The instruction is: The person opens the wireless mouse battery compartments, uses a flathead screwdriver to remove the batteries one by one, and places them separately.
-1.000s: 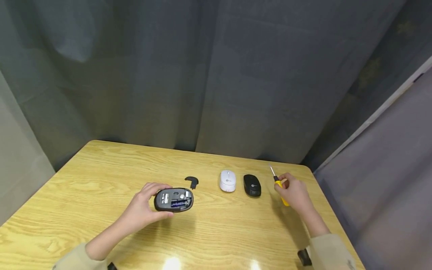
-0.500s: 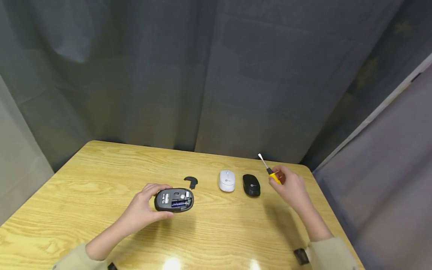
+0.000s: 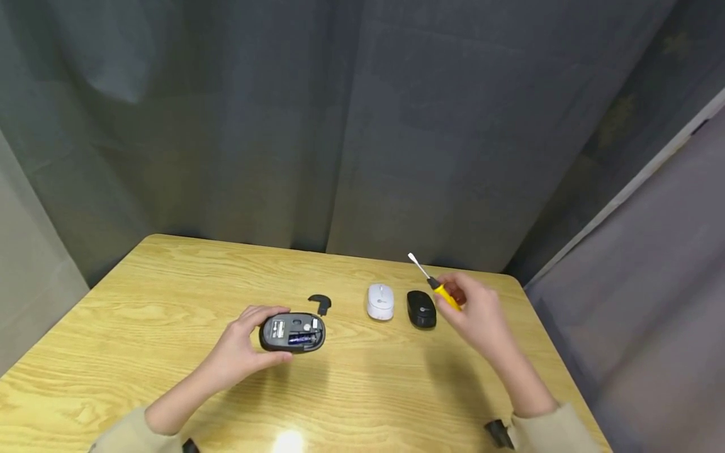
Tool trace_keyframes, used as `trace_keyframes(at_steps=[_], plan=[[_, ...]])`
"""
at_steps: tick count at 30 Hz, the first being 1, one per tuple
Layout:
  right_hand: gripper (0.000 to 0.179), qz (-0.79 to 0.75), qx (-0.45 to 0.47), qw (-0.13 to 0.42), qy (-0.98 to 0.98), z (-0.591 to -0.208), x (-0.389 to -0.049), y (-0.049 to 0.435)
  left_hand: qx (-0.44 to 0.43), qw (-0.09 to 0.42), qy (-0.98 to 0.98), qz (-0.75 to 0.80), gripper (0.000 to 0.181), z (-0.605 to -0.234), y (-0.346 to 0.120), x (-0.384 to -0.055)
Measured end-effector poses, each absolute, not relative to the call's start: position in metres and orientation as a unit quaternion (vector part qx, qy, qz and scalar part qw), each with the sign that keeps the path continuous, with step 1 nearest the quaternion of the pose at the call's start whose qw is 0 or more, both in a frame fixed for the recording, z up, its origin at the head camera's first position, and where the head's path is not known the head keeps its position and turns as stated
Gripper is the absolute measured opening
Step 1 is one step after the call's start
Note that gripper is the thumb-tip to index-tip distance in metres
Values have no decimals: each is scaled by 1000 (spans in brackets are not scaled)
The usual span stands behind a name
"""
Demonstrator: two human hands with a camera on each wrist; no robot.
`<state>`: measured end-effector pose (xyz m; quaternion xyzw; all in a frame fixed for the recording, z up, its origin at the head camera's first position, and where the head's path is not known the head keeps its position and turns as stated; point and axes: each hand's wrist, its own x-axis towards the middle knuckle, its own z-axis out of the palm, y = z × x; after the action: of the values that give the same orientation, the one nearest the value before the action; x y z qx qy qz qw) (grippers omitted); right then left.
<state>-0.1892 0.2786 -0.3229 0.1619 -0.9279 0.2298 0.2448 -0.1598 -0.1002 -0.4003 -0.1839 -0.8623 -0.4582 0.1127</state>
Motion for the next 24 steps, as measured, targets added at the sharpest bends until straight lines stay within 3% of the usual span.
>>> trace_keyframes(at_steps=[10, 24], plan=[[28, 239, 241, 295, -893, -318, -175, 261, -178, 106, -850, -484, 69, -396, -98, -159], [32, 277, 331, 277, -859, -319, -159, 239, -180, 87, -839, -506, 70, -393, -94, -157]])
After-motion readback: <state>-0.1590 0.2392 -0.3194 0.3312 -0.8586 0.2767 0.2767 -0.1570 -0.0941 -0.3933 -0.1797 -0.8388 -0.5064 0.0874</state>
